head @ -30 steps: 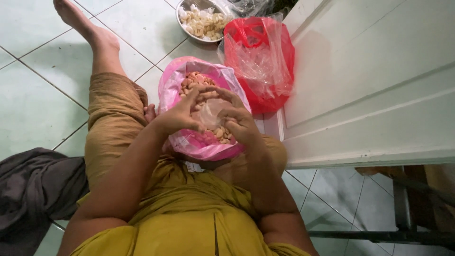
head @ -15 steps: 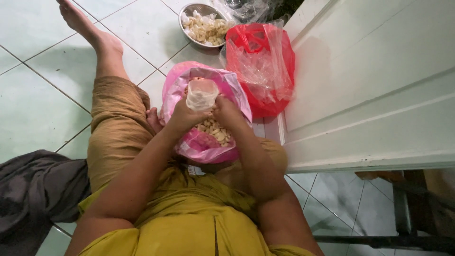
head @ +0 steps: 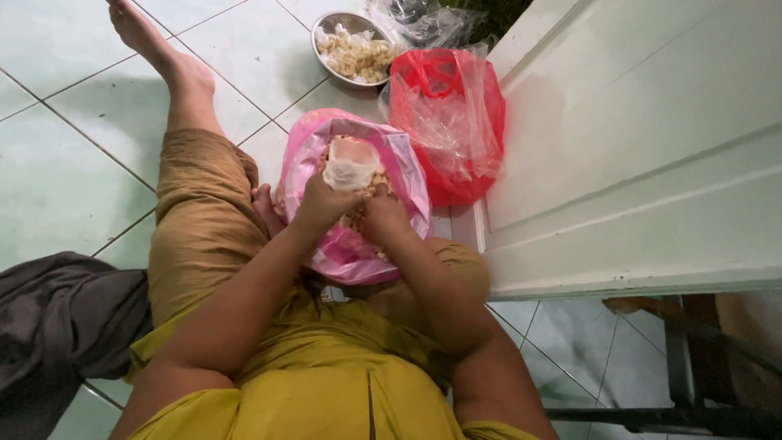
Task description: The person sorts peeled garlic cloves from a large pink bag and places them into smaller clear plastic bags by hand.
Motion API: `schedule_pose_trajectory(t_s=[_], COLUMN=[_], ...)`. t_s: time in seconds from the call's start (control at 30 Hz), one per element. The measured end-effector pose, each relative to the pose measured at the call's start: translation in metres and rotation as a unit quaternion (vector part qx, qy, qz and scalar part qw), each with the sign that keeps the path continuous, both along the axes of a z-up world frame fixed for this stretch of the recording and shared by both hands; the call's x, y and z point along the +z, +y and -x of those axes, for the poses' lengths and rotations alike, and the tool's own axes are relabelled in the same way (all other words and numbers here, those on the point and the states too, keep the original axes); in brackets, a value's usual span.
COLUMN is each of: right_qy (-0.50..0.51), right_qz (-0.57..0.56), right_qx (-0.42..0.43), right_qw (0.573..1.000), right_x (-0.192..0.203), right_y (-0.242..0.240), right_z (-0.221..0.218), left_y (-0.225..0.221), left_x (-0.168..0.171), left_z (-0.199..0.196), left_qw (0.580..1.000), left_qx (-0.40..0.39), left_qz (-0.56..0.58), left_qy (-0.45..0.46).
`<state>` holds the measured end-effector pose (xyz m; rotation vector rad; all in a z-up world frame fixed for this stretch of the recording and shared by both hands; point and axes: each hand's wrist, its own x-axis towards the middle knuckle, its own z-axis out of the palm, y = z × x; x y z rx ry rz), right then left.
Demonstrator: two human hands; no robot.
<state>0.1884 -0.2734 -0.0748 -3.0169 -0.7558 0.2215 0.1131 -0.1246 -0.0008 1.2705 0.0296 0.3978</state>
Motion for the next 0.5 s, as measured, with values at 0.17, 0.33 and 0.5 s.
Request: schedule_pose_trajectory(t_s=[0.17, 0.33, 0.5], right_qy=[-0.062, 0.078, 0.151], right_qz=[-0.067, -0.191, -0.46], right_qx=[0.03, -0.028, -0.034], right_qw=[0.995, 0.978, 0.874], right_x=[0.002, 0.074, 0.158], right_y=[-0.014, -0.023, -0.034], right_z=[0.003, 0.02, 0.016], left_y=[0.005, 0.007, 0.013], left_x=[-0.02, 0.005, 0.005], left_z=[-0.002, 0.012, 0.012], left_qw=[1.0, 0.998, 0.994], left_qx=[-0.002, -0.001, 0.008], left_qz=[-0.005, -0.04, -0.101], left_qy=[0.016, 0.052, 0.044])
